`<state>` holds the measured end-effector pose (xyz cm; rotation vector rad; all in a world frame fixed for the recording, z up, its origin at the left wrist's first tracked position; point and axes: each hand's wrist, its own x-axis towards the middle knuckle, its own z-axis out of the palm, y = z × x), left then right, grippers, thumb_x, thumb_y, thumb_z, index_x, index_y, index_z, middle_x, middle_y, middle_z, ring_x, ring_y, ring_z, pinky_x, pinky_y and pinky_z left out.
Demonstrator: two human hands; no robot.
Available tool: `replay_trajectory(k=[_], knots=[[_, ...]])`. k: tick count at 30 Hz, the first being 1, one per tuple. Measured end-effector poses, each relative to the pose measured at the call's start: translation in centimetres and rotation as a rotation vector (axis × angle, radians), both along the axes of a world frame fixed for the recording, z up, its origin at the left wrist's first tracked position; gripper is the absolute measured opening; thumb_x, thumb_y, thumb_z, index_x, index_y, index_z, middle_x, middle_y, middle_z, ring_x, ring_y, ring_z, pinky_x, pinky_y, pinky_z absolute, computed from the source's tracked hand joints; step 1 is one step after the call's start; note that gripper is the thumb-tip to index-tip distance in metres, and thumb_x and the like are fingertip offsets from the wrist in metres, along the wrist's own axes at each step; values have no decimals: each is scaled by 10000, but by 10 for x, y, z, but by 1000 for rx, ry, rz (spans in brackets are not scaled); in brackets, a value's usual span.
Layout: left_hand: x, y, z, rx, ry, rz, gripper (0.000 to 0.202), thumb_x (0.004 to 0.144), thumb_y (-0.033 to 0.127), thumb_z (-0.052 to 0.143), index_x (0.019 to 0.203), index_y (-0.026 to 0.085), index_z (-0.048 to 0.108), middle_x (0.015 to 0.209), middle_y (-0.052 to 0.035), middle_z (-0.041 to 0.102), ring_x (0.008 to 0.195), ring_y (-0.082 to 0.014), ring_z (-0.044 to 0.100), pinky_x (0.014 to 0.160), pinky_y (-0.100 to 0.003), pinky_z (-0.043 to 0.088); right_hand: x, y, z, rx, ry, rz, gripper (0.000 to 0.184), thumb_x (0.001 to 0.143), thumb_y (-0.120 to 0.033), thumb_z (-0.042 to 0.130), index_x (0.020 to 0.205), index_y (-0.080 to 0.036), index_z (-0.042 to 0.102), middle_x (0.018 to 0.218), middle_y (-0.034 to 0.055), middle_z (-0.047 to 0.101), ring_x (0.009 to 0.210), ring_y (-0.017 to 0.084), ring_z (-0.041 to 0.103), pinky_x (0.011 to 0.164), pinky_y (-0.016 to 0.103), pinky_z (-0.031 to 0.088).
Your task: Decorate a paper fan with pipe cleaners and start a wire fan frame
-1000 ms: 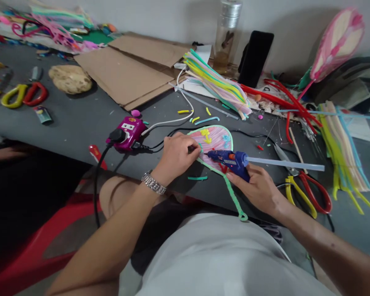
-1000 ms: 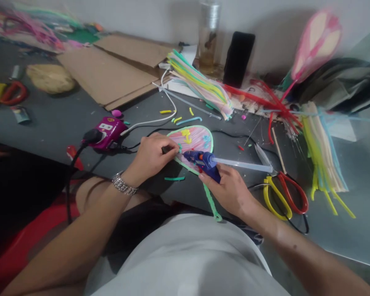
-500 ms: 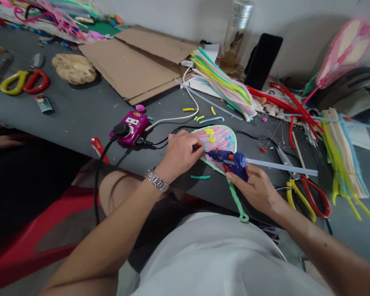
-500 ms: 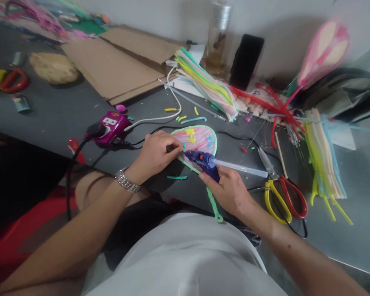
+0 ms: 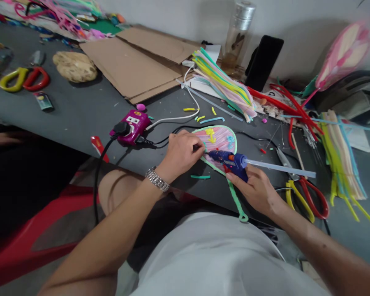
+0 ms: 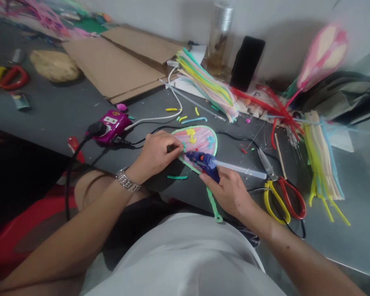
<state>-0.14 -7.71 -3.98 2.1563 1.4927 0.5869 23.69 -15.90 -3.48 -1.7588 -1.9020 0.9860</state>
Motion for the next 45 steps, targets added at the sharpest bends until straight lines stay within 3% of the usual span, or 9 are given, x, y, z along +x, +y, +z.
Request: replay_trajectory(k=[7,16,24,36,45], knots=[[0,-1,1,9,-6,-4,184,931,270,617,787,208,713,936,-52,799,1022,-286,646,883,-453,353,0,-2,1,-17,18,-9,438,964,-567,563,1015,-170,742,922,90,765,881,264,670,847,380,521],[-1,-1,0,8,-8,-12,187,931,270,612,788,206,716,925,-54,798,1011,-289,641,900,-464,361,3,-6,3,20,-27,4,428,977,-571,566,939,-178,731,788,58,729,731,217,619,747,350,528],[-1,-1,-2,23,-7,-13,193,933,262,609,776,209,707,922,-55,794,994,-281,633,876,-449,358,4,-10,-3,95,0,14,370,992,-528,589,1022,-197,751,735,50,730,803,242,674,749,332,544],[-1,-1,-1,22,-10,-20,192,937,260,613,778,199,702,909,-58,790,975,-276,637,883,-441,364,3,-9,-6,65,1,41,382,996,-535,578,954,-192,741,762,56,729,830,247,690,791,338,547],[-3,0,-3,25,-12,-39,197,962,281,605,815,203,711,925,-72,787,966,-283,625,863,-438,366,0,-10,-4,155,-40,8,419,1003,-596,535,936,-212,689,762,39,689,682,211,614,683,327,509]])
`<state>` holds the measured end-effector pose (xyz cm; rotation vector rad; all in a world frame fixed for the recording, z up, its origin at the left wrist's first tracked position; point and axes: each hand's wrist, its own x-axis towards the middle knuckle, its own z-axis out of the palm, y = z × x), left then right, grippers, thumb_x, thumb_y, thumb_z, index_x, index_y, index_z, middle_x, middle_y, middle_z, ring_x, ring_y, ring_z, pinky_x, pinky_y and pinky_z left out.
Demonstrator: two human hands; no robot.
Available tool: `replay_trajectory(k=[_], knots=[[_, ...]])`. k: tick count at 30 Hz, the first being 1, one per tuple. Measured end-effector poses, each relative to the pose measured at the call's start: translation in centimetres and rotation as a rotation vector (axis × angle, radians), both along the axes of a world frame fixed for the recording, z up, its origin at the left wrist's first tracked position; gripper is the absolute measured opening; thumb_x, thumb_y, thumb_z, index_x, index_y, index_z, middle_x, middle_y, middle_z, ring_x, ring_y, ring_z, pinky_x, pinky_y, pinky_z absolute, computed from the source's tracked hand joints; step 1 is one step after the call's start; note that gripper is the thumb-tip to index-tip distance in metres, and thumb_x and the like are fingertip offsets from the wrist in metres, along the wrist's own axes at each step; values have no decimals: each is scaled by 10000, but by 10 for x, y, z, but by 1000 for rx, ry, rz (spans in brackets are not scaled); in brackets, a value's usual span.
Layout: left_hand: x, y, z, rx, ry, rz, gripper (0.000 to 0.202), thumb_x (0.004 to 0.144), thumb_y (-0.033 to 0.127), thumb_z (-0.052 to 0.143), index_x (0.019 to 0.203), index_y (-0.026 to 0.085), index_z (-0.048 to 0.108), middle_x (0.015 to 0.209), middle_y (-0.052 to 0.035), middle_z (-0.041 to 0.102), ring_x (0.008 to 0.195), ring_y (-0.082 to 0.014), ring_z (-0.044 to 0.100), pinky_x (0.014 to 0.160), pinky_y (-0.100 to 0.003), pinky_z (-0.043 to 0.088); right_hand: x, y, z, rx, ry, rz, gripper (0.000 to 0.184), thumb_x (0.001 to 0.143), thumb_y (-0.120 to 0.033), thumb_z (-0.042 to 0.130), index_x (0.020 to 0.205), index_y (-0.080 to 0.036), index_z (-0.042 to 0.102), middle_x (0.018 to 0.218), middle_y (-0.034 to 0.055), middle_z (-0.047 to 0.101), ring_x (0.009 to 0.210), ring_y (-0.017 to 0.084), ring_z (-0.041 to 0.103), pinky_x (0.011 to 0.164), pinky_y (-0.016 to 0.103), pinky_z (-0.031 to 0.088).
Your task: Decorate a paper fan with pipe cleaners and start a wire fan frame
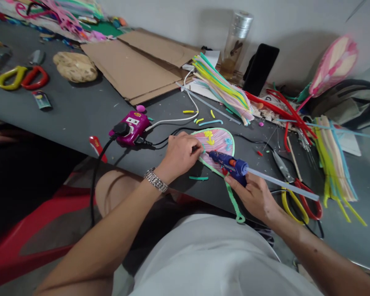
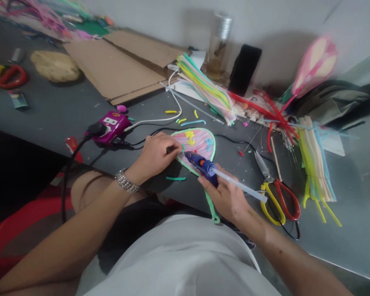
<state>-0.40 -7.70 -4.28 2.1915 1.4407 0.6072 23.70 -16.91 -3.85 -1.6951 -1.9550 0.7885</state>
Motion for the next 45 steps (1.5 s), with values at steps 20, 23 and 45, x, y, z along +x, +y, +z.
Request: replay_trajectory(k=[20,23,45], knots=[[2,1,-4,18,6,10,168,935,192,577,806,207,684,898,-63,773,939,-286,625,837,-456,356,-3,1,-6,125,-116,56,322,1017,-512,524,931,-228,652,903,90,718,816,244,666,709,332,499],[2,1,-4,17,13,15,172,937,191,576,808,206,688,904,-65,772,949,-287,626,846,-458,357,-4,1,-5,126,-107,61,311,1012,-503,531,922,-228,645,896,88,712,807,241,661,698,329,485],[3,1,-4,18,13,26,183,940,183,573,789,192,676,875,-58,758,935,-274,617,840,-436,341,-2,1,-7,105,-136,122,239,1026,-430,516,869,-252,483,773,-9,584,661,168,520,640,276,379]])
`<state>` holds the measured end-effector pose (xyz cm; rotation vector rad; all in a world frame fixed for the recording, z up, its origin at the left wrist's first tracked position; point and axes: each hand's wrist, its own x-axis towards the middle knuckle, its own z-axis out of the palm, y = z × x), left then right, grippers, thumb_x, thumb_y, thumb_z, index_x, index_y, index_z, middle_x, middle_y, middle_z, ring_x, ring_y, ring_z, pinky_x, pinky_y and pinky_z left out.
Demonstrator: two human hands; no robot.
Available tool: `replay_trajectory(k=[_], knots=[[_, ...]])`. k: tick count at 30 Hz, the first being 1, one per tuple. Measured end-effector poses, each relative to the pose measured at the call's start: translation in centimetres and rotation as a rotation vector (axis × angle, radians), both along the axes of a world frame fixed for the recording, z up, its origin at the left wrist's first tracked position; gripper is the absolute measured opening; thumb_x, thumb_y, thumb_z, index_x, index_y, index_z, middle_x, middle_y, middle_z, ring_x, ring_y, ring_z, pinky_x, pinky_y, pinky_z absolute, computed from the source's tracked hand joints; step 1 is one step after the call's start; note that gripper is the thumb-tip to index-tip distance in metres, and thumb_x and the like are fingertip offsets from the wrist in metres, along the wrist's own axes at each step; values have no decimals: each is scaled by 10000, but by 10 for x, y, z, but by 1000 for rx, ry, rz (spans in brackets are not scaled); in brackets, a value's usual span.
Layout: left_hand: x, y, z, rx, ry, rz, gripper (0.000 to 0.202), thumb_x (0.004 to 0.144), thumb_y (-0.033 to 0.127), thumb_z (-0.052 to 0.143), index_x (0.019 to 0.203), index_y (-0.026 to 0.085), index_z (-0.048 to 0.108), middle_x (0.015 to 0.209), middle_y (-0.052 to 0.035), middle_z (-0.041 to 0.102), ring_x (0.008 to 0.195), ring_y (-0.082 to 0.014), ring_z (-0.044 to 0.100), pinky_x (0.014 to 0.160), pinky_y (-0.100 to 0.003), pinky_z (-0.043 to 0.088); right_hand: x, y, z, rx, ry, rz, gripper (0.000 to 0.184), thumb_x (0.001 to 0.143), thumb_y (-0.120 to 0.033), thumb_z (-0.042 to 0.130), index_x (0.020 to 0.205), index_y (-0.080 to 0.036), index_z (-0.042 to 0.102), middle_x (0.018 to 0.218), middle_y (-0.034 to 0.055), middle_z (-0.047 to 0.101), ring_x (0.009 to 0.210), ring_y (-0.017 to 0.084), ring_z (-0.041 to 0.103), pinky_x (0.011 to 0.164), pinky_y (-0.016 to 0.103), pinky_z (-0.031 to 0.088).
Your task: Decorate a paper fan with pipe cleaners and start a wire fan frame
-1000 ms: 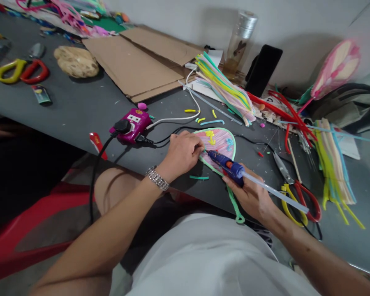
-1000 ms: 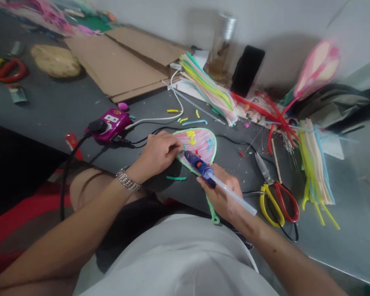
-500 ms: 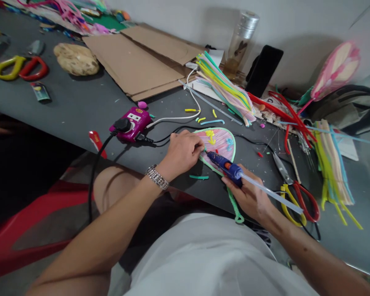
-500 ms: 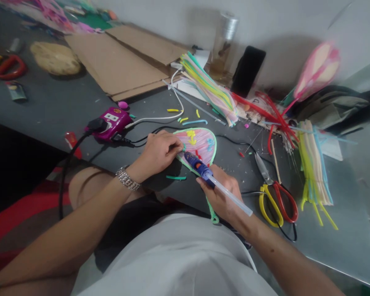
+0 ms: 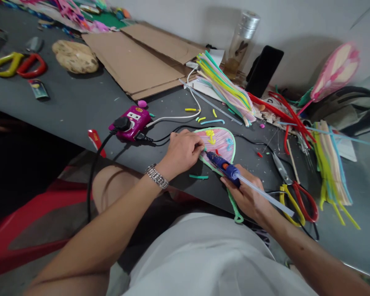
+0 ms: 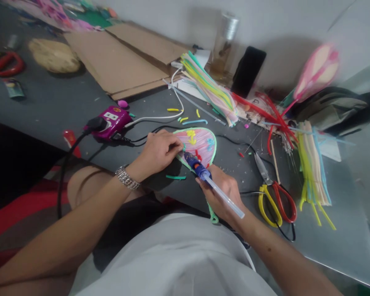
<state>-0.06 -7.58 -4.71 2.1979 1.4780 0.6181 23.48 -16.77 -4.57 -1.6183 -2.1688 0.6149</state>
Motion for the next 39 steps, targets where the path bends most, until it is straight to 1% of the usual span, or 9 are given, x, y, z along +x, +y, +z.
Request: replay_trajectory(k=[7,14,18,24,32,36,39], knots=[[0,0,0,12,-9,-4,194,938,207,576,764,195,661,856,-59,750,922,-269,608,834,-426,342,-2,1,-1,39,-45,11,257,1033,-442,490,856,-257,467,768,1,591,663,182,556,627,278,373],[-2,1,0,-13,-6,-34,218,968,215,571,769,193,657,868,-59,747,922,-269,601,776,-410,309,2,-6,1,180,-71,15,256,1037,-427,515,854,-248,501,714,-7,583,600,172,546,590,277,360],[-3,1,0,-25,-9,-35,221,972,208,567,772,195,659,876,-54,750,920,-268,601,767,-408,300,0,-7,3,236,-70,40,239,1046,-405,510,875,-239,533,721,0,599,607,172,566,590,279,366],[-3,1,0,-31,-7,-47,194,967,250,587,806,200,683,904,-55,764,927,-268,607,789,-416,306,-1,-5,3,246,-100,58,201,1041,-373,522,912,-224,559,749,8,624,610,164,576,591,278,362],[-9,4,-8,16,-29,-102,200,972,252,549,829,203,681,949,-52,780,970,-272,615,801,-423,305,1,-5,-2,254,-135,61,185,1035,-363,527,916,-226,557,739,7,611,601,166,560,592,280,368],[-11,6,-10,12,-33,-110,184,966,251,561,843,207,690,974,-47,784,996,-276,623,809,-424,310,0,-4,-3,289,-129,75,181,1030,-346,530,894,-227,544,726,5,598,577,162,535,582,279,367],[-11,7,-11,5,-37,-110,174,964,260,569,854,208,693,990,-41,784,1008,-274,622,821,-423,317,-2,-3,-3,322,-130,82,182,1035,-349,523,905,-224,550,725,6,603,578,165,543,580,282,372]])
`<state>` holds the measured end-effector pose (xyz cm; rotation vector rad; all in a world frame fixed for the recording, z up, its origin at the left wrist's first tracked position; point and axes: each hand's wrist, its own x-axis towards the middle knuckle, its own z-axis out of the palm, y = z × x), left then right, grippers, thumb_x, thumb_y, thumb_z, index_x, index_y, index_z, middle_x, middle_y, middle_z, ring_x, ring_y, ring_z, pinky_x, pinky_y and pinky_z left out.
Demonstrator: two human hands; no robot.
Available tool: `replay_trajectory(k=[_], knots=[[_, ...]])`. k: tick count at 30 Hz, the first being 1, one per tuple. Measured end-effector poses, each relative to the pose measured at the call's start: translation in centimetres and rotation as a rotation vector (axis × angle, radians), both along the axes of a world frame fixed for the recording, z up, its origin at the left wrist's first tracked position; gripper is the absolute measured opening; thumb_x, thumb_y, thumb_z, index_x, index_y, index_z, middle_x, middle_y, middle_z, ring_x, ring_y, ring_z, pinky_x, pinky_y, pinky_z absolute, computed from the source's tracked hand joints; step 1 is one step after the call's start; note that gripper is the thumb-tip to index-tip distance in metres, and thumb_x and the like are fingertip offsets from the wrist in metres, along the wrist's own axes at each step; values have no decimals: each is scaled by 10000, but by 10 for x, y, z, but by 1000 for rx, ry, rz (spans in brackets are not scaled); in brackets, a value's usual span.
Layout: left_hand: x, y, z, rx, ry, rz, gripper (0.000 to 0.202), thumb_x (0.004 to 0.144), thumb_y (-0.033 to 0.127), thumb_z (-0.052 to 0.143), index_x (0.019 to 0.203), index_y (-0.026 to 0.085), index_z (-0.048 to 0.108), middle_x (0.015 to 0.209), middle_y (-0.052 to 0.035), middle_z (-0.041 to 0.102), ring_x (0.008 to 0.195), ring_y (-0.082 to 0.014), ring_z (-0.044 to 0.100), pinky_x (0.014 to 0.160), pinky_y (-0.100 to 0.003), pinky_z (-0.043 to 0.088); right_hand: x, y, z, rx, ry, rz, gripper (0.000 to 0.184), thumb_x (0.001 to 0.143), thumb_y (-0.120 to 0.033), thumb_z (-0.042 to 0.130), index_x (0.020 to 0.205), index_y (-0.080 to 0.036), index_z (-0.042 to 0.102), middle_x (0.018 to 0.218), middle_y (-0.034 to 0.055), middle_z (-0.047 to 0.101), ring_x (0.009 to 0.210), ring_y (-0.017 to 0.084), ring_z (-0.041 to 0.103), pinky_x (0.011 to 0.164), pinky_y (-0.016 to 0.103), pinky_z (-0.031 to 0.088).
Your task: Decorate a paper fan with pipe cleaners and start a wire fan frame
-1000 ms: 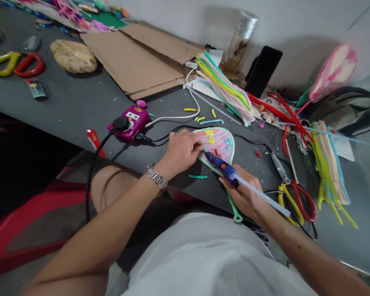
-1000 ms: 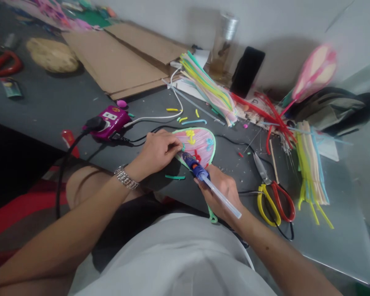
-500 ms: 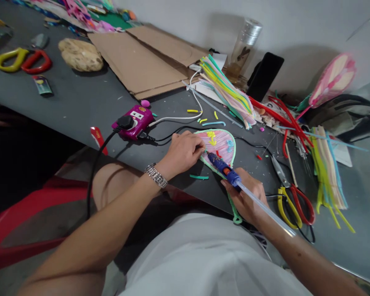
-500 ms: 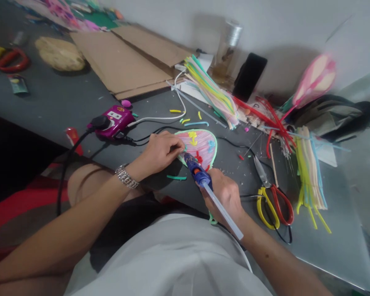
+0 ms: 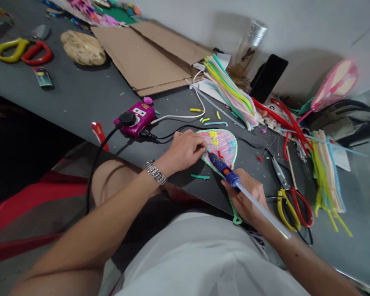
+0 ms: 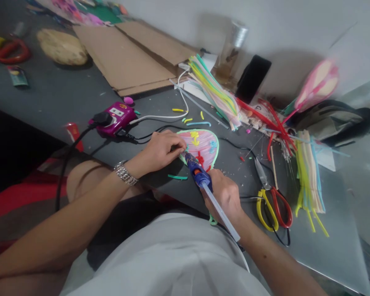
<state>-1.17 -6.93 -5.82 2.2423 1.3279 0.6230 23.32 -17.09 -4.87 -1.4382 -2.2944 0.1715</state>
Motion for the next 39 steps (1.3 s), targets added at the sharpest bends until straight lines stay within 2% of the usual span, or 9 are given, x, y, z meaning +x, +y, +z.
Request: replay_trajectory(k=[10,20,24,26,29,32,36,39], knots=[[0,-1,3,-20,-20,2,192,968,272,556,858,215,702,1009,-49,790,1042,-286,631,866,-436,338,-2,0,2,-48,-45,-25,210,1035,-375,513,923,-211,580,742,33,650,622,182,601,611,285,413],[0,-1,1,-19,-49,11,182,957,272,565,853,218,704,987,-46,788,1021,-275,639,921,-444,359,5,-1,0,3,-39,-18,233,1033,-385,499,889,-214,566,713,17,604,579,174,559,588,288,376],[0,-2,1,-14,-42,26,182,959,284,566,904,219,727,1002,-49,784,1042,-278,634,938,-452,357,4,-4,4,-104,13,-48,250,1029,-401,504,850,-232,545,704,7,588,601,171,548,592,292,380],[1,-3,4,-29,-45,42,171,949,273,568,933,224,732,1000,-49,782,1035,-279,639,935,-453,366,5,-6,6,-183,91,-79,275,1021,-433,532,831,-236,554,707,8,596,613,171,548,597,292,402],[4,-2,10,-84,-50,89,159,934,266,576,930,223,730,979,-54,782,1008,-281,653,937,-457,388,11,-9,11,-282,271,-163,303,997,-494,595,861,-226,632,773,35,679,682,195,621,644,308,479],[8,0,14,-129,-51,132,123,905,279,622,894,223,731,967,-50,787,1004,-286,669,957,-469,407,20,-10,17,-329,458,-274,345,941,-552,669,904,-210,694,783,45,721,725,225,669,682,341,533],[10,1,15,-134,-59,150,112,868,319,673,849,227,736,938,-43,795,969,-282,675,958,-480,423,33,-13,29,-381,634,-359,370,878,-567,740,884,-197,719,643,9,639,570,174,577,560,315,481],[9,0,14,-124,-69,143,125,859,330,673,821,229,737,942,-38,802,959,-275,670,959,-481,430,44,-16,42,-477,870,-375,371,871,-558,765,930,-193,733,649,-1,610,516,132,520,499,290,414]])
